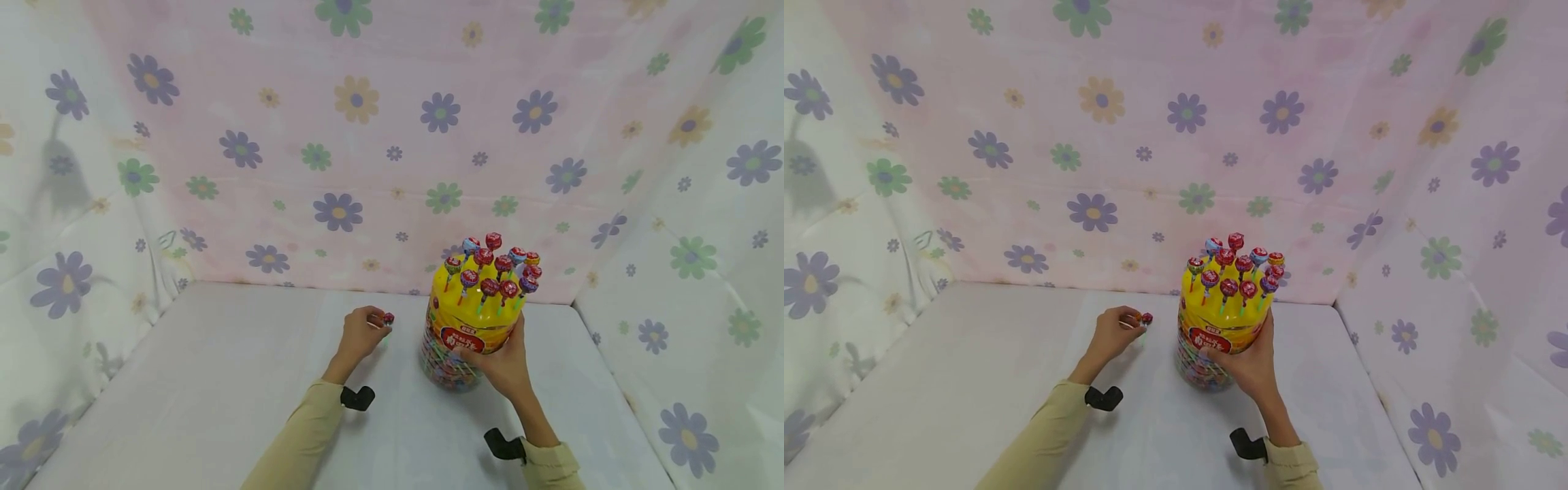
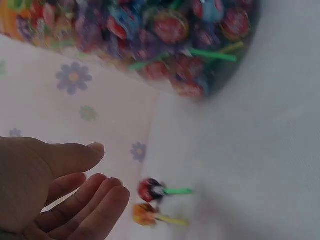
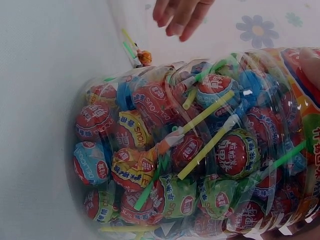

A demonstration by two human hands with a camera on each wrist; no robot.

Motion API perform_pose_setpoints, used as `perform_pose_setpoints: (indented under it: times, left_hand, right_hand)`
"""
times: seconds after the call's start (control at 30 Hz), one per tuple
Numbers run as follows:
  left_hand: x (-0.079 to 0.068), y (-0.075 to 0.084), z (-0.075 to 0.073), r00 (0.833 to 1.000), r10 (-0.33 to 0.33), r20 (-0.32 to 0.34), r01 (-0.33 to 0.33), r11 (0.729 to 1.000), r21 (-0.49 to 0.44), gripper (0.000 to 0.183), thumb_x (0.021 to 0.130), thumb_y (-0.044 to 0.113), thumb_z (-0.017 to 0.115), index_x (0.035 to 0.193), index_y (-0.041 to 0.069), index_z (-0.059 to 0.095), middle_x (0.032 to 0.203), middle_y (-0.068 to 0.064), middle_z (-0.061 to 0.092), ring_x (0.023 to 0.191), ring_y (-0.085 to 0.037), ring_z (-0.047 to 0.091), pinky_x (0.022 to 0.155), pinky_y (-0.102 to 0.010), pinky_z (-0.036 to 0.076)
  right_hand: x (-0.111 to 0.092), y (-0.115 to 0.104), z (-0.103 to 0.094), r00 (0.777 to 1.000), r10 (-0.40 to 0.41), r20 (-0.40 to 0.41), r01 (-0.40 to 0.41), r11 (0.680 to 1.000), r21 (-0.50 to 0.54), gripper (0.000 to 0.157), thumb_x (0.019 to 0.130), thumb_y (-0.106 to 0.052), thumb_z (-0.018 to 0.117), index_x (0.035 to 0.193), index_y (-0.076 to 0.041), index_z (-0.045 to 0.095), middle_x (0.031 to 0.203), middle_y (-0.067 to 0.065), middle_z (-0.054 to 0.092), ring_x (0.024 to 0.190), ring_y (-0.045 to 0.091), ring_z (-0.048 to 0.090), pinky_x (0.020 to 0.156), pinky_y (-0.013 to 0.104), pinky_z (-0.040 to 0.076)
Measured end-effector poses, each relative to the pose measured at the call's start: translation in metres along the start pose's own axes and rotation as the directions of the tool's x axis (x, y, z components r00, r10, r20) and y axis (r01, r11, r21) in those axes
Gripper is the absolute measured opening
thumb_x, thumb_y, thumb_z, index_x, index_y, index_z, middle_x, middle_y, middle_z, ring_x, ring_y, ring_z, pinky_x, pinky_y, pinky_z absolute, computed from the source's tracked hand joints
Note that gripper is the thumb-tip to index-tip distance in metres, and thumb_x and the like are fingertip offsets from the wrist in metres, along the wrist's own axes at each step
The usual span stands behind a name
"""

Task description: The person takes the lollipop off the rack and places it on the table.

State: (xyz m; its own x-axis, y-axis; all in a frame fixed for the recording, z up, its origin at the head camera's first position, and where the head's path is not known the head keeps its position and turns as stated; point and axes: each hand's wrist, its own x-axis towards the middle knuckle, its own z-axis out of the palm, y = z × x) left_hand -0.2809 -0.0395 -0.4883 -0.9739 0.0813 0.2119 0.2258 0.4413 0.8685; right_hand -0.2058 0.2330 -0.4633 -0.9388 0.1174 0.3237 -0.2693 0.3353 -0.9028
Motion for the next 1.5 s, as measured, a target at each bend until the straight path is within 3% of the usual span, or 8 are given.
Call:
perform_pose_setpoints:
  times: [0.13,0.4,0.6,0.87,1.17,1.5]
  left_hand:
    - [-0.004,0.023,-0.002,0.996,0.084,0.038,-0.084,0.996,-0.012,0.025,0.083,0.000,0.080,0.106,-0.006,0.071,0.090,-0.018,0.074,0.077,-0.025,0.071,0.071,-0.036,0.061]
    - [-0.012,0.075,-0.007,0.963,0.254,0.087,-0.247,0.965,-0.091,0.031,0.089,0.002,0.076,0.119,0.000,0.069,0.101,-0.015,0.074,0.084,-0.024,0.073,0.077,-0.035,0.063]
    - [-0.016,0.106,-0.010,0.949,0.312,0.037,-0.302,0.937,-0.174,0.031,0.094,0.006,0.071,0.124,0.001,0.067,0.106,-0.014,0.073,0.093,-0.024,0.072,0.079,-0.028,0.062]
    - [-0.017,0.140,-0.011,0.926,0.371,-0.064,-0.374,0.888,-0.268,0.035,0.095,0.005,0.070,0.129,0.002,0.064,0.114,-0.016,0.070,0.102,-0.028,0.071,0.088,-0.036,0.061]
    - [-0.014,0.162,-0.004,0.896,0.434,-0.091,-0.440,0.846,-0.302,0.038,0.096,0.002,0.068,0.133,-0.001,0.060,0.120,-0.019,0.067,0.108,-0.030,0.069,0.091,-0.031,0.059]
    - [-0.011,0.158,0.008,0.879,0.457,-0.134,-0.476,0.826,-0.303,0.035,0.095,-0.001,0.066,0.130,-0.004,0.062,0.122,-0.020,0.067,0.104,-0.031,0.070,0.088,-0.032,0.061]
  right_hand:
    - [0.001,0.000,0.001,1.000,0.000,0.001,0.000,1.000,0.007,0.108,0.076,0.000,0.088,0.155,-0.016,0.017,0.140,0.004,0.049,0.122,-0.001,0.052,0.100,0.011,0.044]
    - [0.001,-0.001,0.002,1.000,-0.020,0.004,0.020,0.999,0.028,0.106,0.078,-0.008,0.089,0.155,-0.025,0.019,0.137,-0.004,0.050,0.125,0.007,0.054,0.102,0.015,0.045]
    - [0.001,-0.001,0.002,1.000,-0.006,0.000,0.006,1.000,0.015,0.104,0.078,-0.012,0.089,0.154,-0.026,0.019,0.139,-0.003,0.050,0.126,0.008,0.053,0.103,0.016,0.044]
    - [0.001,0.001,0.002,1.000,-0.016,-0.005,0.016,1.000,0.011,0.103,0.078,-0.011,0.089,0.153,-0.024,0.020,0.139,0.000,0.050,0.128,0.013,0.054,0.106,0.023,0.046]
    - [0.001,0.004,0.001,1.000,-0.021,-0.009,0.021,1.000,0.018,0.106,0.077,-0.010,0.090,0.154,-0.024,0.019,0.138,0.000,0.049,0.125,0.009,0.055,0.101,0.014,0.046]
    - [-0.001,0.004,0.000,1.000,-0.023,-0.013,0.023,0.999,0.022,0.107,0.076,-0.010,0.090,0.154,-0.023,0.019,0.138,-0.002,0.049,0.124,0.006,0.055,0.101,0.013,0.046]
